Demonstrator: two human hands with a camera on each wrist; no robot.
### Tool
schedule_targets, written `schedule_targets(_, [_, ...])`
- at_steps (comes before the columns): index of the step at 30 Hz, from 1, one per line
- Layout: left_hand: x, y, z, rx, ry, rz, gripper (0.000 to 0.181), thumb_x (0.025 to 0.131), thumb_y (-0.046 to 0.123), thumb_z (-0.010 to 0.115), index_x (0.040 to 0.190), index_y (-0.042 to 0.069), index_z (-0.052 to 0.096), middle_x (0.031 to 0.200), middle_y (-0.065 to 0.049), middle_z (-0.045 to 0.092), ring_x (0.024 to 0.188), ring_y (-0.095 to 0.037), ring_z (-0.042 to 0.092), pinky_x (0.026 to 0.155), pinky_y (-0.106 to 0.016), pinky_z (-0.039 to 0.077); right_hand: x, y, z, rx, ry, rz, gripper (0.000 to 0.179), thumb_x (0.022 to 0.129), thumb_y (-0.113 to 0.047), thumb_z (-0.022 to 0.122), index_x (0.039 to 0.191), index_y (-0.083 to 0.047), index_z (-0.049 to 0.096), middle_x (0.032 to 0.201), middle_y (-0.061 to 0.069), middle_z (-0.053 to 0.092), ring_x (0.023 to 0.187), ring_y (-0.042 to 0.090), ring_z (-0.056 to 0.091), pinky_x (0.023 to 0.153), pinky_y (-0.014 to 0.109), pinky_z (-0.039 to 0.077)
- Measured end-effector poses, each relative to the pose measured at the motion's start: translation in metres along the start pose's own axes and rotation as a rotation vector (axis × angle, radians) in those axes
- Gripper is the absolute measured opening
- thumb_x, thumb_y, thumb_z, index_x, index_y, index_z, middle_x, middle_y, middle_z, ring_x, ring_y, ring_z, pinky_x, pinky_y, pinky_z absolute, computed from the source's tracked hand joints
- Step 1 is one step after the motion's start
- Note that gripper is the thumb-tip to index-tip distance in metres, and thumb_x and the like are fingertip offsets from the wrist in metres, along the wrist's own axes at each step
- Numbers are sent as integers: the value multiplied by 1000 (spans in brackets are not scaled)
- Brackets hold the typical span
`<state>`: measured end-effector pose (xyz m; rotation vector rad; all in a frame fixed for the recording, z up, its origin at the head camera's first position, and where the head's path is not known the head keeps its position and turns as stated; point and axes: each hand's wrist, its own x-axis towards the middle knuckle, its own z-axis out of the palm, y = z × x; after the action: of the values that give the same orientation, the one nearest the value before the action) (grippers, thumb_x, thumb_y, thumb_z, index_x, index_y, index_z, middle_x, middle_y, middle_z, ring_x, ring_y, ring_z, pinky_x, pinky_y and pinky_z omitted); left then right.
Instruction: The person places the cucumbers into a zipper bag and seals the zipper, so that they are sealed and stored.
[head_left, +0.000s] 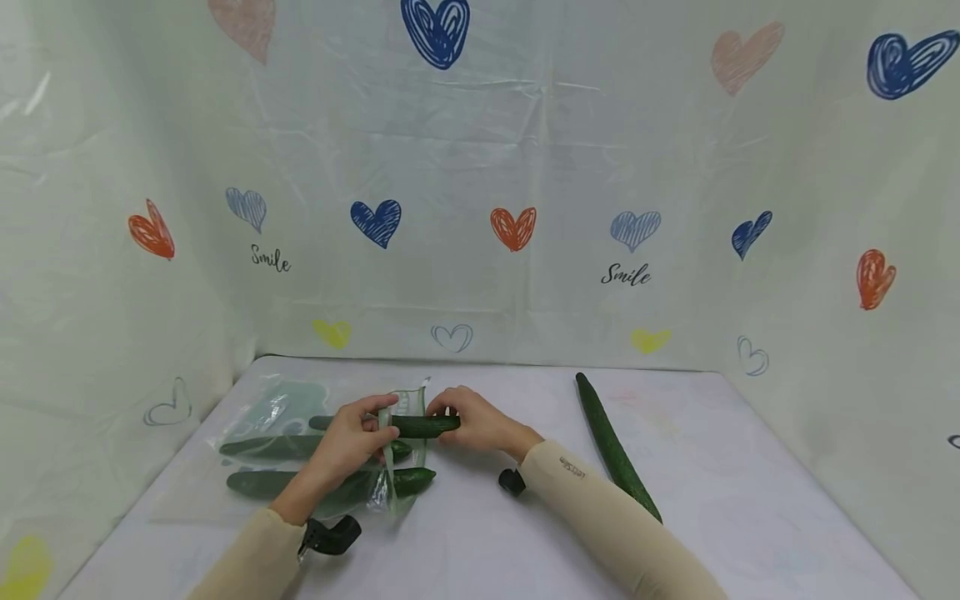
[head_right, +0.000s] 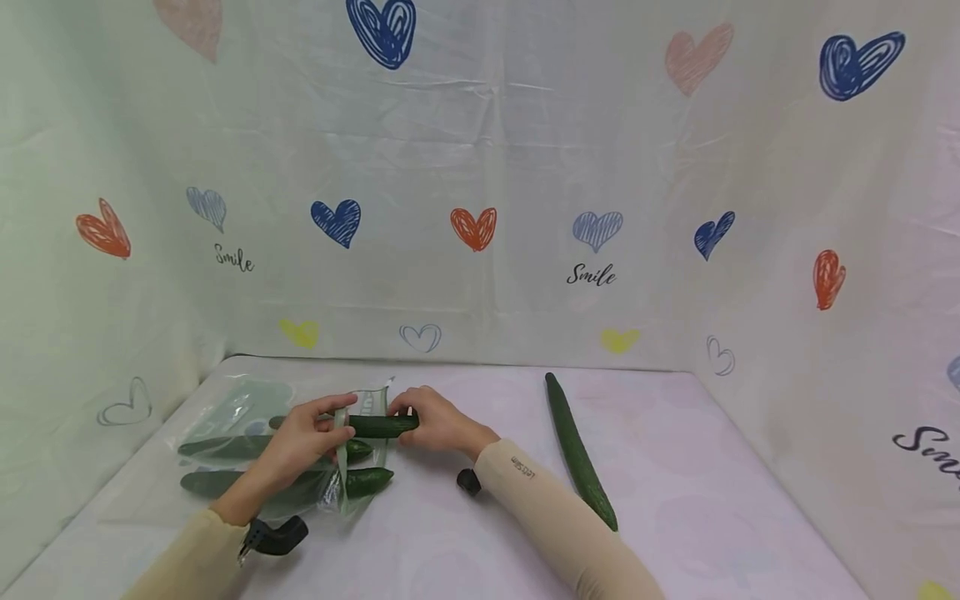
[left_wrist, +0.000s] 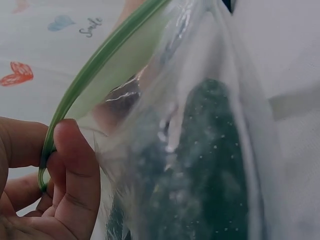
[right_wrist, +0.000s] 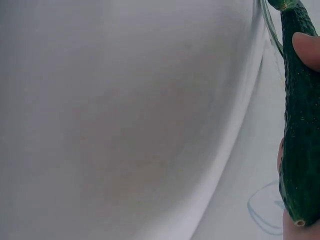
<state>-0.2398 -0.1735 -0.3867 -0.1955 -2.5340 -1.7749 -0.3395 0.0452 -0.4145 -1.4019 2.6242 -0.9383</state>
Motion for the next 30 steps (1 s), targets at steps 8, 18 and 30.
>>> schedule_targets(8, [1, -2, 4, 8, -4, -12, 50, 87, -2, 64, 135, 1, 52, 53, -2, 38, 48, -23, 45, 52, -37, 52, 12, -1, 4, -12, -41, 55, 32, 73, -13, 81, 101, -21, 68, 87, -14, 60, 84, 7, 50, 71, 21, 43])
schedule_targets(18, [0, -3, 6, 15, 1, -34, 49, 87, 0, 65, 135, 2, 52, 54, -2, 39, 48, -21, 46, 52, -36, 52, 10, 0, 5, -128, -111, 79, 31, 78, -22, 80, 106, -19, 67, 96, -12, 63, 89, 8, 51, 79, 22, 43])
schedule_targets(30, [-1, -5, 6, 3, -3, -27, 49, 87, -1, 65, 134, 1, 52, 52, -1, 36, 46, -18, 43, 51, -37, 52, -18, -2, -13, -193, -131, 209, 36, 79, -23, 79, 112, -16, 67, 101, -7, 63, 97, 11, 57, 87, 29, 47])
